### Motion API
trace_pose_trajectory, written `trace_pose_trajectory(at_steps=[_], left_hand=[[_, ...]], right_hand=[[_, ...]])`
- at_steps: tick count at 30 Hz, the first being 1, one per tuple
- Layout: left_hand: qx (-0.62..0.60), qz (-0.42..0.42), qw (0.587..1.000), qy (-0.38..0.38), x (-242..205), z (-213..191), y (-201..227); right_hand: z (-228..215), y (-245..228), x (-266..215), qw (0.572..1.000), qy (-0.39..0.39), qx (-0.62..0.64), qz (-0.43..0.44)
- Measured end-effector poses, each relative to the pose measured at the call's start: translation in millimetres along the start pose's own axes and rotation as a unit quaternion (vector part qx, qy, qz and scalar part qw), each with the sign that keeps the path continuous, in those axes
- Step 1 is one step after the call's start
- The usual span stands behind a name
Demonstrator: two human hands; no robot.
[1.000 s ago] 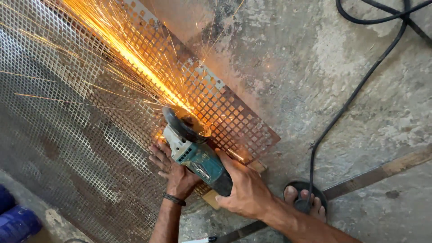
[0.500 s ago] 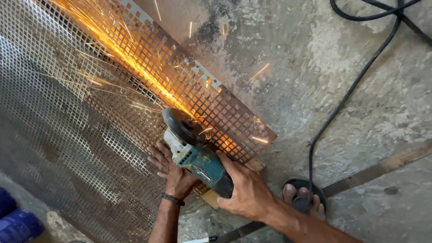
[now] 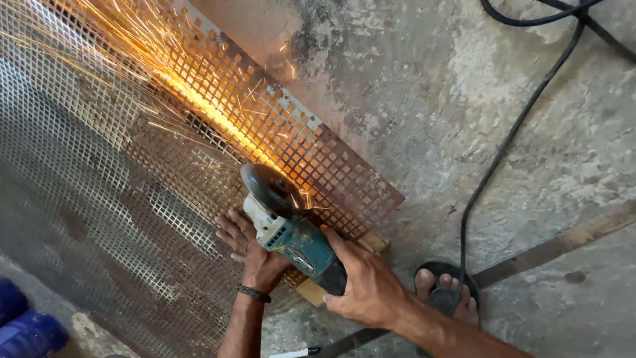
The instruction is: Using an angle grinder to cut a piece of perforated metal mesh on the floor.
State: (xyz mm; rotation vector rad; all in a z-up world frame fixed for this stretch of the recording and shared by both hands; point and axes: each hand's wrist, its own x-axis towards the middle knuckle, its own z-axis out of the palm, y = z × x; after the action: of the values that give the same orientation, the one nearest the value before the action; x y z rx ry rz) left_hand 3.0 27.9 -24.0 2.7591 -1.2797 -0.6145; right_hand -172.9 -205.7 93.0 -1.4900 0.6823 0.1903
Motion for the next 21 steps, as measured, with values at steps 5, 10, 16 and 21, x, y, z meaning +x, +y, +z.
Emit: trace_pose_trajectory(at_steps=[5, 10, 16, 21], left_hand=[[-0.093, -0.014, 0.995, -0.03, 13.2, -29.5, 26.6], [-0.153, -0.227, 0.957, -0.098, 5.6, -22.0, 20.0], [-0.154, -0.214, 0.959, -0.102, 5.3, -21.7, 17.8], [-0.119, -0.227, 0.959, -0.121, 10.5, -27.5, 25.5]], right_hand=[[-3.6, -5.0, -3.3, 1.0, -0.002, 0.011, 0.024], [-2.0, -0.7, -8.2, 1.0, 0.002, 0.013, 0.017], [1.1, 11.3, -15.4, 1.0, -0.002, -0.001, 0.003], [-4.7, 8.4, -15.4, 0.997, -0.044, -0.003, 0.064]])
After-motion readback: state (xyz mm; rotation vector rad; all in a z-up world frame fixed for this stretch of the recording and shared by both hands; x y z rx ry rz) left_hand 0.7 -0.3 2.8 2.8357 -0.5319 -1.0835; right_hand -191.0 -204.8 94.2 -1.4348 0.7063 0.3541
